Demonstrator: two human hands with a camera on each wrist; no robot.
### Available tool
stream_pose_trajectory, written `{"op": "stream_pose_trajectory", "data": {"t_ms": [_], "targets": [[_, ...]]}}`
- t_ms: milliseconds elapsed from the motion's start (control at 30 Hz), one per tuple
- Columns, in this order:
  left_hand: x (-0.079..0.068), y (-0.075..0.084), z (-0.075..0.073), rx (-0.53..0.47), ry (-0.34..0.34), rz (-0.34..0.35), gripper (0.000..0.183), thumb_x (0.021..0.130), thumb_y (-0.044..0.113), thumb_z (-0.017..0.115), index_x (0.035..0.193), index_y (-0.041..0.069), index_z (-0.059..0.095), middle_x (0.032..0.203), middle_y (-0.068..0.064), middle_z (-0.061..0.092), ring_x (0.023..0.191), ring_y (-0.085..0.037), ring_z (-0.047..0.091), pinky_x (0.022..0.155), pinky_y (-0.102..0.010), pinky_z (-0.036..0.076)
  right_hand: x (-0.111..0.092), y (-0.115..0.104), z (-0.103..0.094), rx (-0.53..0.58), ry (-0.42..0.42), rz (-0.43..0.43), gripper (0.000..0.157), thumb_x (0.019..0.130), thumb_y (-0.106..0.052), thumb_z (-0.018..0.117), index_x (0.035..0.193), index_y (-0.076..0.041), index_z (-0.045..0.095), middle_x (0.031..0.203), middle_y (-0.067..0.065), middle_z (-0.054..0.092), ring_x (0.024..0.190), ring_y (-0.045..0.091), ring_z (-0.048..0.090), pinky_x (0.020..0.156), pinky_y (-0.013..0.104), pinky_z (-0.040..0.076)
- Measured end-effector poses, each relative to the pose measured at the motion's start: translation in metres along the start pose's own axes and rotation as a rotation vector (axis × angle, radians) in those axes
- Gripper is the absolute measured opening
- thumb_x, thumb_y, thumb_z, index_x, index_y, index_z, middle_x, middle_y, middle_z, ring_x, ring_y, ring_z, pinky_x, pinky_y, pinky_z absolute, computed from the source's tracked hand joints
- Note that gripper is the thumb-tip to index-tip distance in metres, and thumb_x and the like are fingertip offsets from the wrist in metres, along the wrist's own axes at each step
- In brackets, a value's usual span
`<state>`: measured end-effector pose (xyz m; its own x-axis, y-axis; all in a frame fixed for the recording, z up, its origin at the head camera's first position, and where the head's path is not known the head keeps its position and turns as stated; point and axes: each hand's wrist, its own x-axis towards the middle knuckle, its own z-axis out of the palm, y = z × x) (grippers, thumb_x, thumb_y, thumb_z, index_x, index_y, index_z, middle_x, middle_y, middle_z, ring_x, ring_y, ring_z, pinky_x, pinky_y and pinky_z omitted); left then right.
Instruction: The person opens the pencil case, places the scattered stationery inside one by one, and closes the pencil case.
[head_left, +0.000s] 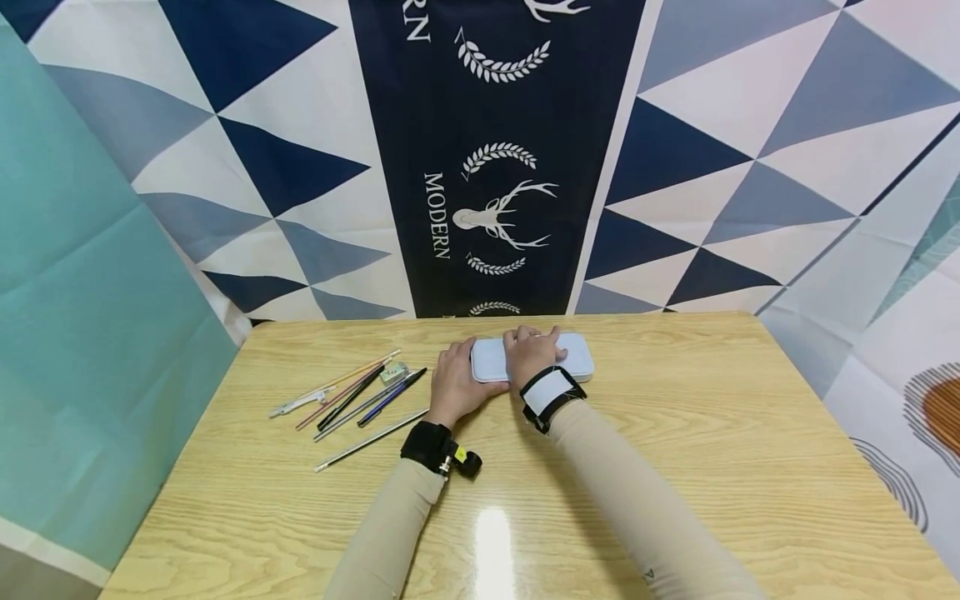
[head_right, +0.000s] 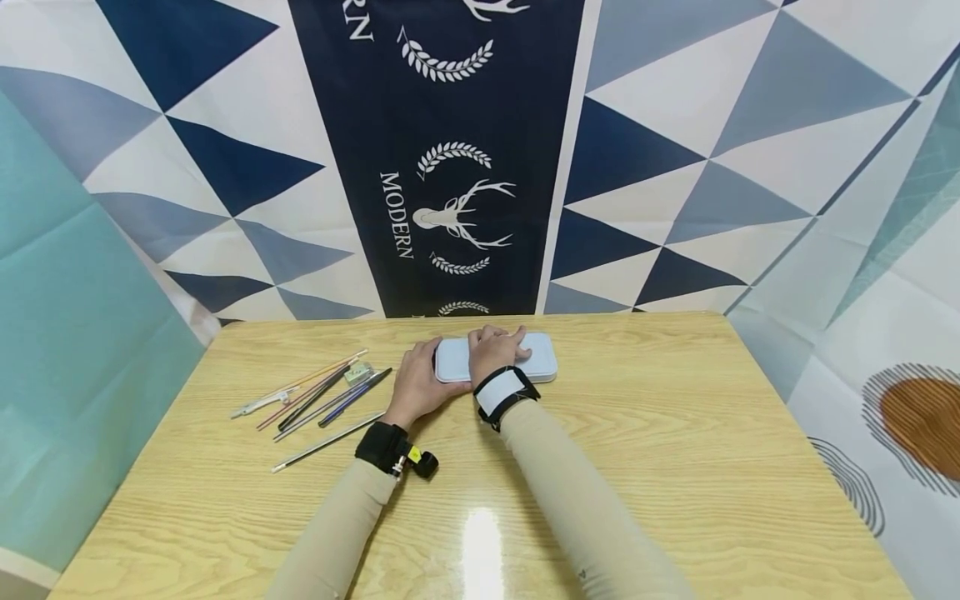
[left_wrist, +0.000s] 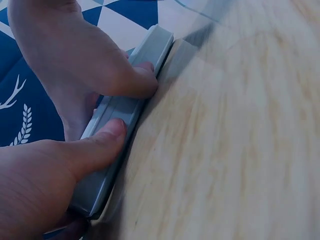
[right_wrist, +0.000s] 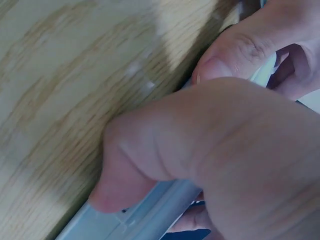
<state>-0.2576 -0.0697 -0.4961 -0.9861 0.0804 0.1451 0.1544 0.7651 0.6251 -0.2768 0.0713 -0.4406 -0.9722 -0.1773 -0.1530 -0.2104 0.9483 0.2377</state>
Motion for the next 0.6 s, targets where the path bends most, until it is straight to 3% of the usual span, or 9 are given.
{"op": "stream_pose_trajectory", "data": {"t_ms": [167, 333, 600], "targets": [[0.001, 0.001, -0.001, -0.004, 0.016, -0.006, 0.106, 0.079, 0.047, 0.103, 0.162, 0.002, 0.054, 0.15, -0.021, 0.067, 0.134, -0.042, 0.062, 0.112, -0.057, 0.055, -0.004, 0.0, -0.001, 0.028, 0.02, -0.007, 0.071, 0.099, -0.009, 0.077, 0.162, 0.003, 0.045, 0.157, 0.033, 0.057, 0.145, 0.066, 0.058, 0.102, 0.075, 0.062], [-0.001, 0.003, 0.0, -0.008, 0.026, -0.004, 0.105, 0.078, 0.043, 0.105, 0.161, 0.001, 0.055, 0.148, -0.021, 0.068, 0.131, -0.042, 0.063, 0.111, -0.057, 0.056, -0.006, 0.0, 0.001, 0.031, 0.021, -0.004, 0.071, 0.102, -0.012, 0.075, 0.164, 0.005, 0.043, 0.161, 0.033, 0.054, 0.15, 0.069, 0.052, 0.095, 0.072, 0.065], [-0.005, 0.007, 0.001, 0.005, 0.031, -0.002, 0.106, 0.078, 0.042, 0.105, 0.162, 0.002, 0.055, 0.146, -0.022, 0.068, 0.129, -0.043, 0.063, 0.106, -0.057, 0.057, -0.012, 0.001, 0.002, 0.126, 0.049, 0.018, 0.049, 0.116, -0.009, 0.049, 0.163, 0.004, 0.046, 0.161, 0.032, 0.055, 0.152, 0.072, 0.048, 0.094, 0.072, 0.065]]}}
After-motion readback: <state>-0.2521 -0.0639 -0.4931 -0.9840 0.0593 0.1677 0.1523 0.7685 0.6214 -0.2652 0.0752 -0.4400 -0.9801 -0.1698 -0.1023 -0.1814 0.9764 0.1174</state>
